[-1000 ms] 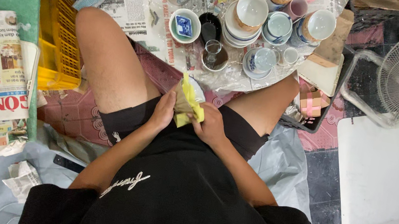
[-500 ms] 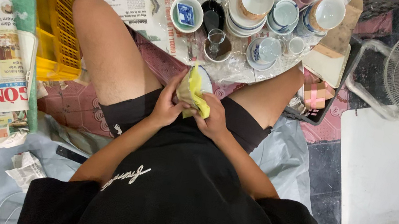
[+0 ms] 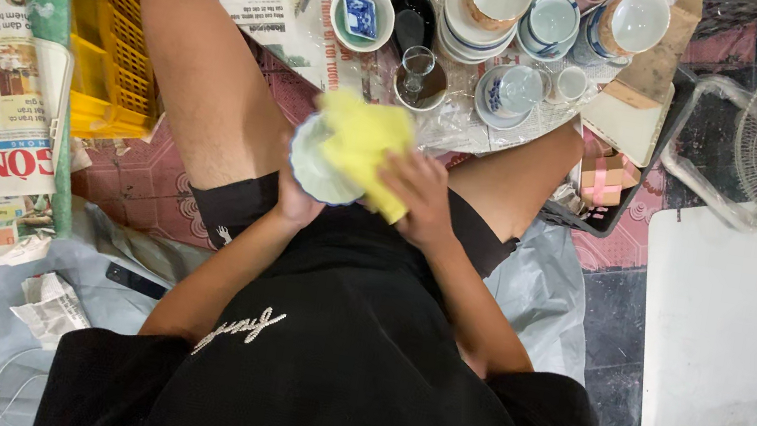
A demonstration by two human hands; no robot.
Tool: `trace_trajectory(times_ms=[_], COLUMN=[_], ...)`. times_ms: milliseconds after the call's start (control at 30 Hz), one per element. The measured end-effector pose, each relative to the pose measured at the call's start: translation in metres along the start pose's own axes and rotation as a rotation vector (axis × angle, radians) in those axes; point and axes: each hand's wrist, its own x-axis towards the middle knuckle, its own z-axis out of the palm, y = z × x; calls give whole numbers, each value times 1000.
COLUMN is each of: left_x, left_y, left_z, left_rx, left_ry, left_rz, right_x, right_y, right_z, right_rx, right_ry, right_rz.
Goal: The person sits on the floor and wipes various ceramic dishes, including bowls and cups, using a yellow cloth. They handle each item individually, wiping the interior and exterior surfaces before placing them back on the table.
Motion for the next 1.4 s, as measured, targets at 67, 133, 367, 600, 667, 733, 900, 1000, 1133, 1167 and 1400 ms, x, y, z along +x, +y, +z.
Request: trace_trajectory(times_ms=[67, 133, 367, 600, 667, 733, 900, 1000, 1133, 1167, 1400], left_x=[-6, -11, -4, 25, 35, 51, 141, 191, 262, 276, 338], left_y=[7, 9, -1, 42, 61, 82, 163, 211, 250, 250, 242], left_z=[10, 13, -7, 0, 0, -10, -48, -31, -28, -37, -92], left_rx=[-180, -324, 306, 334, 265, 136, 578, 1044, 1370, 1475, 1715], left_ry=[-74, -214, -76, 234, 257, 239, 418, 209, 360, 406, 597], left_rz=[-46, -52, 151, 111, 143, 176, 415, 573, 442, 452, 392], right_x=[-17, -42, -69, -77, -68, -56, -9, 21, 51, 55, 76], right_y=[8, 10, 4, -6, -7, -8, -3, -2, 4, 4, 1], right_z=[7, 18, 75, 62, 49, 38, 45, 45, 50, 52, 60], right_rx=[226, 602, 1410, 1553, 1596, 1562, 1409, 1262, 1214, 1205, 1252], right_ry=[82, 115, 178, 64, 42, 49, 54, -64, -192, -205, -248], right_rz=[283, 718, 1004, 904, 852, 824, 835, 802, 797, 800, 793])
